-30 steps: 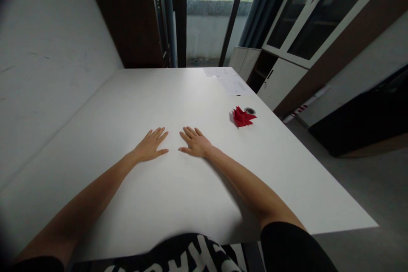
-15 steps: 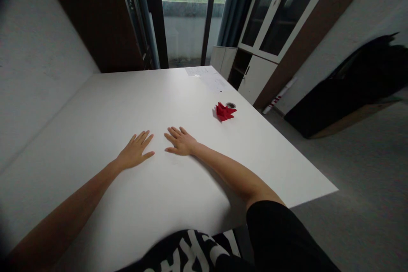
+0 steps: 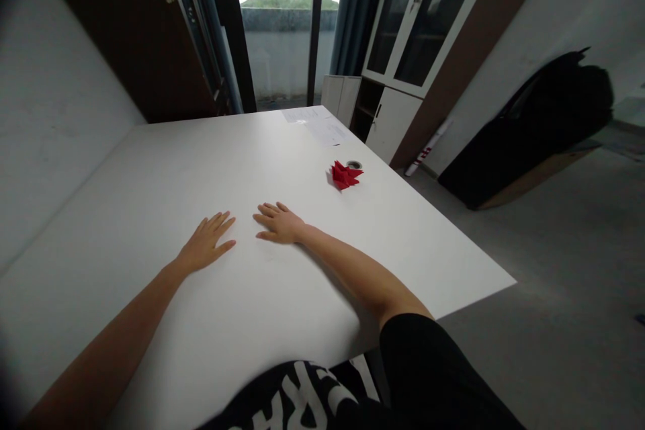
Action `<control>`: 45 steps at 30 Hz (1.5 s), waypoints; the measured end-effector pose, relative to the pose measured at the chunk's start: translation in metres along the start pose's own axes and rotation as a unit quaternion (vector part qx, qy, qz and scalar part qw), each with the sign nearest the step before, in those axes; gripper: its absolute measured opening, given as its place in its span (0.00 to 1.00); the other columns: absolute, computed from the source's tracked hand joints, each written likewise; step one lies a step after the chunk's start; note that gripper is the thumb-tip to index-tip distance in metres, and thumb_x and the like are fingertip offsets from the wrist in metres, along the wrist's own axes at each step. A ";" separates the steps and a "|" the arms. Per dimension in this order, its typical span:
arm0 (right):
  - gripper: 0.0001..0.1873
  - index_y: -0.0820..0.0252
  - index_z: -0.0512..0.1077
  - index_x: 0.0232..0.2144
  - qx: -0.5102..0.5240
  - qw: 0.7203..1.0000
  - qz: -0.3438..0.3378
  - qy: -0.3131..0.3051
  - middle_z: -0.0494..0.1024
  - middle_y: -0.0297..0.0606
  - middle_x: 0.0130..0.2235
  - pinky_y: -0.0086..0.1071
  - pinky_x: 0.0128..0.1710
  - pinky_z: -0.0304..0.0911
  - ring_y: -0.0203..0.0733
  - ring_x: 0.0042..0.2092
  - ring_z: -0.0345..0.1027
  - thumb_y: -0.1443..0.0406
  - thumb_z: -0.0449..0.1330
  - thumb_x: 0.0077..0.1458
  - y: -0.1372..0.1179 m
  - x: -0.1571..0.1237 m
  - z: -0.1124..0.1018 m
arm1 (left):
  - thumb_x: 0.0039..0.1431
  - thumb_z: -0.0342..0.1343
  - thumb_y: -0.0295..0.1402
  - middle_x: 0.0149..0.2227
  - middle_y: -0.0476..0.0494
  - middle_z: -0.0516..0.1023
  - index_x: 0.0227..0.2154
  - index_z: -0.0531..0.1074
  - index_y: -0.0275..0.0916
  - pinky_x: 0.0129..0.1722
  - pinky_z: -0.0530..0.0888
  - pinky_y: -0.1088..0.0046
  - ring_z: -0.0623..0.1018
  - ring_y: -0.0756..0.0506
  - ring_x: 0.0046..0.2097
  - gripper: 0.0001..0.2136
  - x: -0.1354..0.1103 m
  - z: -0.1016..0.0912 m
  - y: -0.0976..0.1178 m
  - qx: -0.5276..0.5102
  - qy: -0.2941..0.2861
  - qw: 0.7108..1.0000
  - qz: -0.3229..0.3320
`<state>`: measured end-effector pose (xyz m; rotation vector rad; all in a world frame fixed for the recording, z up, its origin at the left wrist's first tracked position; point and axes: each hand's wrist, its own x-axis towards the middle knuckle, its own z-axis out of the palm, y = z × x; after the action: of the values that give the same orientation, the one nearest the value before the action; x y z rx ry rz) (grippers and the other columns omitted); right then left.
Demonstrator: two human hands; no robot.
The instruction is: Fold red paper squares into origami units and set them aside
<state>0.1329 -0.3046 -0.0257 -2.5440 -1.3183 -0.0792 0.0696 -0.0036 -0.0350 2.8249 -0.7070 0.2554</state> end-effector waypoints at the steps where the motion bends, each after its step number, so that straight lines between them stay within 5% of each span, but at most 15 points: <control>1: 0.31 0.52 0.65 0.64 0.006 1.000 0.003 0.016 0.63 0.43 0.68 0.49 0.68 0.45 0.49 0.69 0.53 0.46 0.51 0.66 0.007 -0.001 -0.004 | 0.67 0.47 0.49 0.68 0.39 0.63 0.64 0.65 0.45 0.68 0.57 0.45 0.62 0.37 0.69 0.26 0.000 -0.001 -0.002 -0.024 0.015 1.000 -0.001; 3: 0.21 0.51 0.75 0.53 0.004 0.997 0.044 0.070 0.75 0.39 0.59 0.48 0.66 0.49 0.48 0.64 0.62 0.53 0.50 0.68 0.029 -0.008 -0.016 | 0.68 0.46 0.46 0.61 0.41 0.73 0.55 0.73 0.46 0.65 0.65 0.50 0.71 0.39 0.63 0.20 0.001 -0.003 -0.004 -0.084 0.050 0.995 -0.010; 5: 0.19 0.57 0.78 0.46 -0.026 0.972 0.158 0.172 0.79 0.45 0.52 0.48 0.63 0.53 0.49 0.58 0.66 0.59 0.49 0.68 0.058 -0.022 -0.032 | 0.68 0.46 0.44 0.54 0.42 0.79 0.46 0.78 0.45 0.60 0.71 0.55 0.76 0.41 0.56 0.17 0.001 -0.006 -0.006 -0.135 0.081 0.987 -0.024; 8: 0.17 0.63 0.76 0.48 -0.114 0.881 0.343 0.305 0.75 0.54 0.54 0.54 0.60 0.52 0.58 0.58 0.61 0.62 0.52 0.65 0.101 -0.054 -0.053 | 0.68 0.46 0.43 0.46 0.43 0.82 0.40 0.78 0.44 0.55 0.75 0.59 0.78 0.42 0.50 0.16 0.002 -0.009 -0.004 -0.157 0.100 0.982 -0.039; 10: 0.18 0.65 0.75 0.48 -0.156 0.831 0.421 0.329 0.71 0.58 0.55 0.56 0.58 0.53 0.61 0.58 0.58 0.60 0.54 0.63 0.120 -0.075 -0.060 | 0.68 0.47 0.42 0.44 0.44 0.82 0.39 0.77 0.44 0.53 0.75 0.60 0.79 0.42 0.48 0.15 0.003 -0.010 -0.003 -0.154 0.100 0.982 -0.041; 13: 0.16 0.65 0.75 0.44 -0.157 0.824 0.456 0.297 0.72 0.58 0.51 0.54 0.53 0.57 0.60 0.54 0.59 0.59 0.54 0.64 0.128 -0.090 -0.060 | 0.68 0.47 0.41 0.42 0.44 0.82 0.38 0.77 0.44 0.52 0.74 0.60 0.79 0.42 0.47 0.15 0.003 -0.009 -0.002 -0.157 0.102 0.981 -0.047; 19: 0.12 0.60 0.75 0.40 -0.126 0.895 0.348 0.249 0.74 0.47 0.42 0.39 0.45 0.60 0.48 0.45 0.64 0.64 0.52 0.67 0.081 -0.051 -0.047 | 0.68 0.48 0.40 0.41 0.45 0.82 0.37 0.78 0.44 0.49 0.75 0.64 0.79 0.43 0.46 0.14 0.011 -0.018 0.026 -0.223 0.149 0.958 -0.102; 22: 0.10 0.57 0.74 0.40 -0.135 0.948 0.172 0.231 0.73 0.45 0.40 0.37 0.41 0.61 0.48 0.44 0.64 0.66 0.52 0.67 0.029 -0.022 -0.036 | 0.68 0.48 0.39 0.40 0.46 0.80 0.36 0.77 0.43 0.41 0.76 0.68 0.79 0.45 0.43 0.12 0.019 -0.027 0.055 -0.259 0.172 0.944 -0.113; 28: 0.12 0.57 0.72 0.35 -0.163 0.963 -0.034 0.211 0.71 0.42 0.35 0.39 0.38 0.60 0.47 0.39 0.61 0.68 0.50 0.67 -0.056 0.008 -0.019 | 0.65 0.53 0.40 0.33 0.48 0.76 0.38 0.72 0.42 0.33 0.71 0.71 0.74 0.48 0.32 0.08 0.028 -0.035 0.088 -0.255 0.245 0.913 -0.202; 35: 0.12 0.56 0.71 0.36 -0.148 0.964 -0.085 0.202 0.71 0.41 0.35 0.39 0.38 0.59 0.45 0.38 0.60 0.70 0.50 0.68 -0.077 0.010 -0.009 | 0.62 0.57 0.38 0.29 0.53 0.68 0.38 0.64 0.43 0.29 0.67 0.72 0.69 0.50 0.27 0.08 0.021 -0.035 0.082 -0.223 0.306 0.886 -0.269; 45: 0.09 0.58 0.70 0.34 -0.146 0.965 -0.079 0.202 0.71 0.41 0.34 0.37 0.38 0.58 0.44 0.38 0.60 0.68 0.52 0.67 -0.081 0.008 -0.005 | 0.65 0.54 0.33 0.33 0.48 0.67 0.30 0.68 0.41 0.36 0.66 0.69 0.69 0.47 0.35 0.07 0.019 -0.041 0.088 -0.164 0.296 0.923 -0.185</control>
<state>0.0722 -0.2550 -0.0019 -2.4547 -1.4161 -0.8351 0.0394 -0.0771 0.0232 2.3025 -0.0682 0.7921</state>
